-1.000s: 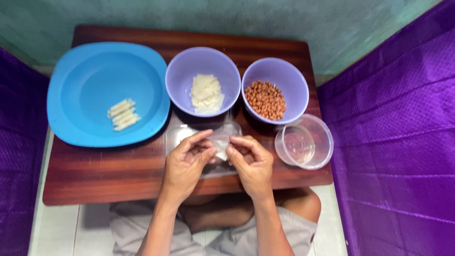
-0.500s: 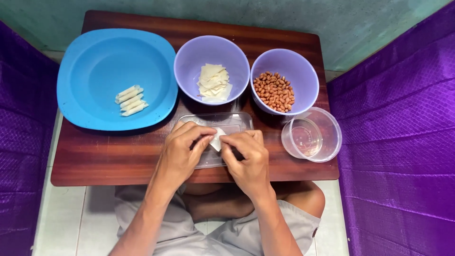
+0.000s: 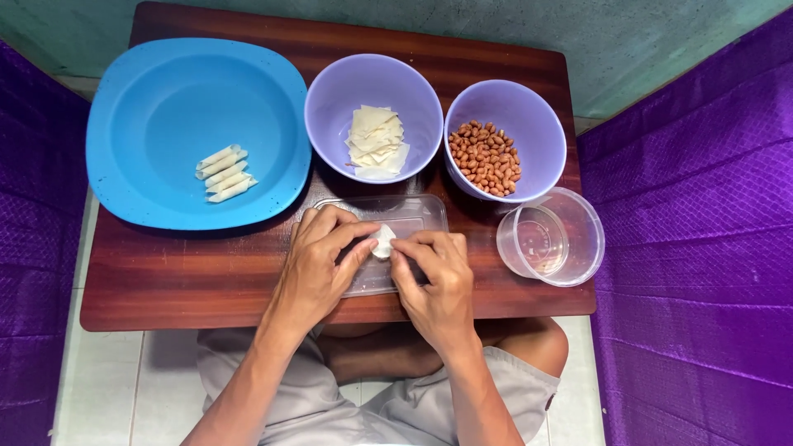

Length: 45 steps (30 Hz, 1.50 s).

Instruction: The person places peanuts onto a thin wrapper, folds it into a roll, and places it on a blue plate. They repeat this process multiple times, using water to seal the edges.

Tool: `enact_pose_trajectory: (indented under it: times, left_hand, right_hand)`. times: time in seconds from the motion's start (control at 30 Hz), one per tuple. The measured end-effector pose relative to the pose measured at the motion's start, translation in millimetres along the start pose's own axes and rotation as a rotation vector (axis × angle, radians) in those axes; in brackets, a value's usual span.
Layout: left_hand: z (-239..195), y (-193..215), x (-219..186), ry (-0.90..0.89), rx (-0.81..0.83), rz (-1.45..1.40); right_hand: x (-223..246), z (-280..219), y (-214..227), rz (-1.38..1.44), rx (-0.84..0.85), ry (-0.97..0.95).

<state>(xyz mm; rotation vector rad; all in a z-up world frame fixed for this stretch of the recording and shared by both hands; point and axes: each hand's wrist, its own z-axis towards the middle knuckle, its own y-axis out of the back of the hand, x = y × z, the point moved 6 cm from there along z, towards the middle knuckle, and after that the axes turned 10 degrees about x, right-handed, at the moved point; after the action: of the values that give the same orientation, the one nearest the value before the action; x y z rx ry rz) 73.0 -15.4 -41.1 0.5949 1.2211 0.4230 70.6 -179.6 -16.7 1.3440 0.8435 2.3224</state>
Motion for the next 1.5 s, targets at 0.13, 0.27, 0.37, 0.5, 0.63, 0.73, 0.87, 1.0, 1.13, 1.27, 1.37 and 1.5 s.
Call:
enact_pose_trajectory:
  times: [0.13, 0.27, 0.37, 0.5, 0.63, 0.73, 0.87, 1.0, 1.13, 1.27, 1.37, 1.5]
  left_hand:
    - [0, 2, -3, -0.015, -0.006, -0.015]
    - [1, 2, -4, -0.028, -0.003, -0.02]
    - [3, 4, -5, -0.029, -0.009, -0.019]
    - [7, 9, -15, -0.014, 0.013, -0.076]
    - [5, 6, -17, 0.002, 0.056, -0.146]
    - [-1, 6, -16, 0.065, 0.021, -0.322]
    - [-8, -7, -6, 0.136, 0.003, -0.566]
    - [-3, -11, -25, 0.074, 0.078, -0.703]
    - [-3, -19, -32, 0.035, 0.14, -0.697]
    - [1, -14, -43, -0.011, 0.059, -0.605]
    - [5, -4, -53, -0.054, 0.028, -0.515]
    - [5, -2, -54, -0.096, 0.003, -0.444]
  right_hand:
    - [-5, -2, 2, 0.04, -0.025, -0.02]
    - [1, 1, 0, 0.002, 0.01, 0.037]
    - [1, 0, -6, -0.075, 0.049, 0.08]
    - [8, -5, 2, 0.03, 0.012, 0.165]
    - [8, -5, 3, 0.105, 0.005, 0.204]
    - [3, -9, 6, 0.216, -0.011, 0.21]
    - [-13, -12, 9, 0.369, -0.048, 0.104]
    - [-42, -30, 1, 0.601, -0.15, -0.114]
    - [-40, -24, 5, 0.711, -0.16, -0.091]
    - [-32, -19, 16, 0.493, -0.168, 0.015]
    - [-25, -16, 17, 0.528, -0.124, 0.059]
    - [-38, -22, 12, 0.559, -0.145, -0.001]
